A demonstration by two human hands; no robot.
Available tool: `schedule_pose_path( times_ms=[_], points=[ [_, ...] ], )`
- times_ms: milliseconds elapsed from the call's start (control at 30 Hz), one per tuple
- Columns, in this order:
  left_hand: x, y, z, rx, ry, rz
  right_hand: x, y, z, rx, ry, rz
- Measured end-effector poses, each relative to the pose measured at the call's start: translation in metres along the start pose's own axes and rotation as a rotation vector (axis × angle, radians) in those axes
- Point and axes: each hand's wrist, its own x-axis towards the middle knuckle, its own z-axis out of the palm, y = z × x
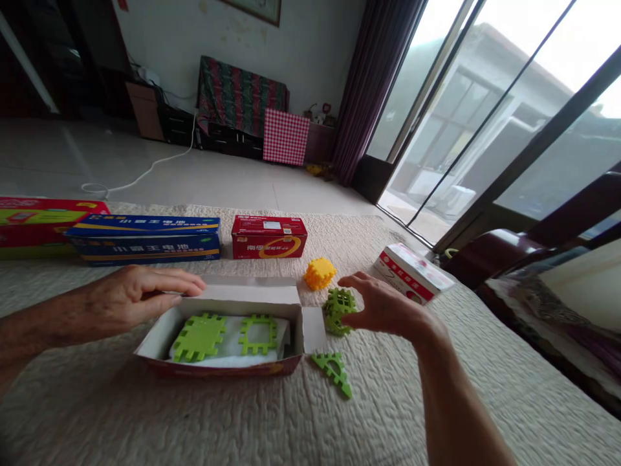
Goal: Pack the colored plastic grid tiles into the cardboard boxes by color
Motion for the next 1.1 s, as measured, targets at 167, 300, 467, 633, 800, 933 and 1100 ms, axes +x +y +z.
schedule_pose_path(
  times_ms=[167, 300, 467, 633, 800, 933, 1100],
  points=[
    [0.0, 0.004, 0.0, 0.013, 0.004, -0.008, -0.012, -0.012, -0.003, -0.03, 0.024, 0.054],
    [0.0, 0.017, -0.003, 0.055, 0.0, -0.047, -0.024, -0.026, -0.004, -0.018, 0.03, 0.125],
    [-0.002, 0.018, -0.005, 0.094, -0.005, -0.05, -0.025, -0.034, 0.001, -0.042, 0.043, 0.185],
    [-0.002, 0.005, -0.002, 0.107, -0.035, -0.033, -0.02, -0.038, 0.004, -0.025, 0.038, 0.206],
    [-0.001, -0.002, 0.001, 0.073, -0.038, -0.058, -0.02, -0.043, 0.004, -0.025, 0.008, 0.228],
    [0.0, 0.003, 0.0, 0.049, -0.042, -0.066, -0.018, -0.05, 0.005, -0.003, 0.003, 0.249],
    [-0.001, 0.005, 0.0, 0.034, -0.011, -0.12, -0.022, -0.051, -0.001, 0.066, 0.005, 0.311]
  ],
)
